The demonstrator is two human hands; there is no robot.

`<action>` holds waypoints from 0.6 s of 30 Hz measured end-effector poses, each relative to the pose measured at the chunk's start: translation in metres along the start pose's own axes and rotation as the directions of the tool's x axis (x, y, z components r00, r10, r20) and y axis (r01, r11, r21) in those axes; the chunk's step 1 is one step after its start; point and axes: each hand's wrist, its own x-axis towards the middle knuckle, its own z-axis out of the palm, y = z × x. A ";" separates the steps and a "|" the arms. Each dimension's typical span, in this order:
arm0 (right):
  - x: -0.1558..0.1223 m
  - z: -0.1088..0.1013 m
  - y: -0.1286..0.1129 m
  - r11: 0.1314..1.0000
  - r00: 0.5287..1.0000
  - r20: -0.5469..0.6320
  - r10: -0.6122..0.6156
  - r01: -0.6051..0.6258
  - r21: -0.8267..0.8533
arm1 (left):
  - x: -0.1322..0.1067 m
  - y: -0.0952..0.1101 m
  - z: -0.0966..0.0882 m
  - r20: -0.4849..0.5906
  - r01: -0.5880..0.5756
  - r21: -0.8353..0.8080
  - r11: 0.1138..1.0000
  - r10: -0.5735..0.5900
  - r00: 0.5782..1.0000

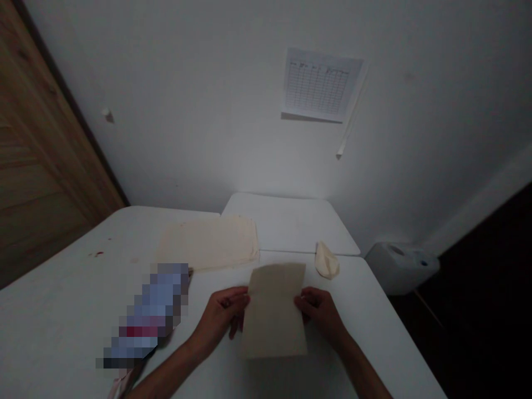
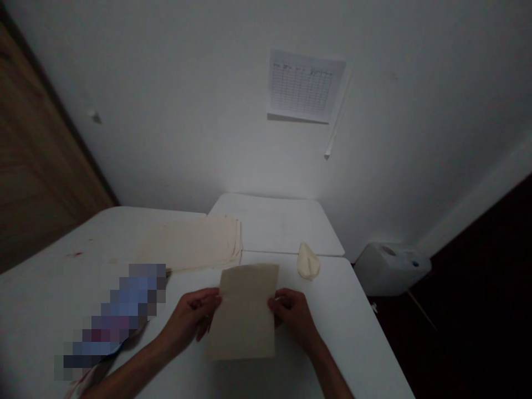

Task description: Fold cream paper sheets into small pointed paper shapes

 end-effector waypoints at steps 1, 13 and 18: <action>0.000 -0.001 0.001 1.000 1.000 -0.001 0.004 -0.004 0.010 | 0.000 0.000 0.000 0.011 0.004 0.000 1.000 -0.004 1.000; 0.003 -0.008 -0.026 1.000 0.986 0.164 0.029 -0.030 0.005 | -0.003 0.005 0.002 0.111 -0.067 0.196 0.978 0.046 0.993; 0.003 0.004 -0.045 0.944 0.878 0.462 0.121 0.043 -0.328 | 0.000 0.023 0.014 0.240 -0.166 0.284 0.944 0.098 0.966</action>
